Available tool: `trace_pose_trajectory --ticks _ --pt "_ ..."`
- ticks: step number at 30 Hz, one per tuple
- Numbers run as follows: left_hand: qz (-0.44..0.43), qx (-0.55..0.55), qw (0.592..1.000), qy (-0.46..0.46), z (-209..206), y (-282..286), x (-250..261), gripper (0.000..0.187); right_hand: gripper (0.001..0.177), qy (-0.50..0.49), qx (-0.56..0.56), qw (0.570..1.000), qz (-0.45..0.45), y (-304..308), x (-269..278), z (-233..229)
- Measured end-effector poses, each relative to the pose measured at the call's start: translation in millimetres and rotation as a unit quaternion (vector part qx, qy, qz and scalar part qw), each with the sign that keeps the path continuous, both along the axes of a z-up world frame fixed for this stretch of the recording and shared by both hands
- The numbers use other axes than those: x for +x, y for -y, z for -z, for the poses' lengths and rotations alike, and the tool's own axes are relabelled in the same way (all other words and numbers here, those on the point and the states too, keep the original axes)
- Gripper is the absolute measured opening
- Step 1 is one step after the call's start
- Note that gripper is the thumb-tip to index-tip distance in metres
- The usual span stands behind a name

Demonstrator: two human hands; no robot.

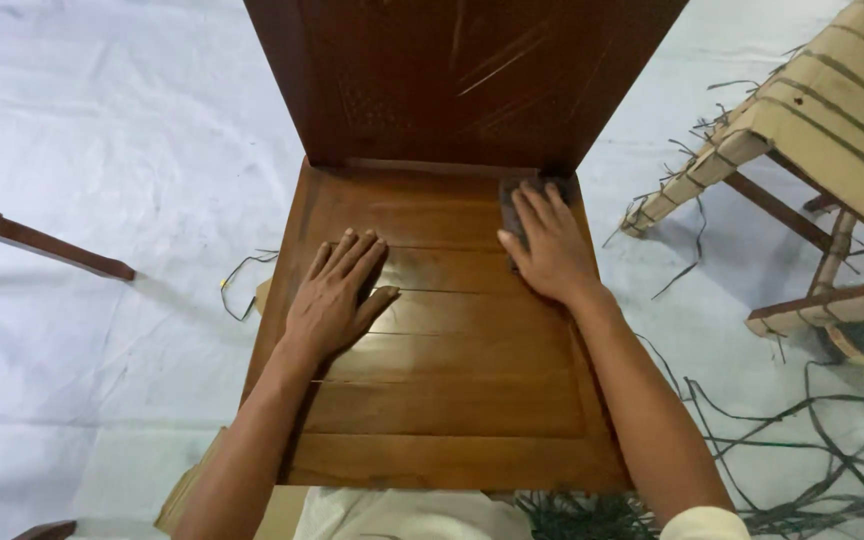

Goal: Sanding a wooden chair and wrapping its legs with protective cardboard.

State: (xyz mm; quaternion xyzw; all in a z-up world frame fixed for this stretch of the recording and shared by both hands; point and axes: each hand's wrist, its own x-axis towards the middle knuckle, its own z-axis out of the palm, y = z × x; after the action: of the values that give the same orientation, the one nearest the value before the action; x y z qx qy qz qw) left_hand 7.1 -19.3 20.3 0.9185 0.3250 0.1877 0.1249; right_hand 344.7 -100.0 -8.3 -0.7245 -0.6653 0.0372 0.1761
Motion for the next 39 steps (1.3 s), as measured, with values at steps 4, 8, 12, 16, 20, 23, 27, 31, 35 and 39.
trace_pose_trajectory --ticks 4,8,12,16,20,23,27,31,35,39 --pt "0.0 0.003 1.0 -0.022 2 0 2 0.066 0.069 0.004 0.021 0.999 0.037 36 15 9" --pt "-0.011 0.003 1.0 -0.014 2 4 4 0.062 0.07 -0.035 0.026 0.997 0.069 67 6 4" --pt "-0.017 0.01 1.0 -0.004 3 4 4 0.058 0.071 -0.004 0.038 0.997 0.069 88 -6 9" --pt "-0.017 0.019 1.0 0.003 13 1 5 0.058 0.072 0.038 0.026 0.996 0.073 80 -13 18" --pt "-0.015 0.015 0.999 0.027 17 -2 4 0.059 0.074 0.062 -0.001 0.997 0.052 47 -30 18" --pt "-0.013 0.006 0.999 0.041 14 -2 4 0.058 0.075 0.059 -0.042 0.997 0.037 6 -52 20" --pt "-0.013 -0.019 0.996 0.081 21 -4 5 0.058 0.075 0.025 -0.02 0.999 -0.01 -53 -97 11" --pt "-0.03 -0.018 0.991 0.13 17 -3 4 0.058 0.071 0.038 0.085 0.992 -0.083 -103 -135 33" --pt "-0.068 0.03 0.978 0.196 11 -4 0 0.054 0.069 0.102 0.091 0.972 -0.19 -134 -170 41" --pt "-0.083 0.055 0.962 0.254 6 -6 -4 0.051 0.067 0.29 0.112 0.905 -0.291 -125 -205 18"
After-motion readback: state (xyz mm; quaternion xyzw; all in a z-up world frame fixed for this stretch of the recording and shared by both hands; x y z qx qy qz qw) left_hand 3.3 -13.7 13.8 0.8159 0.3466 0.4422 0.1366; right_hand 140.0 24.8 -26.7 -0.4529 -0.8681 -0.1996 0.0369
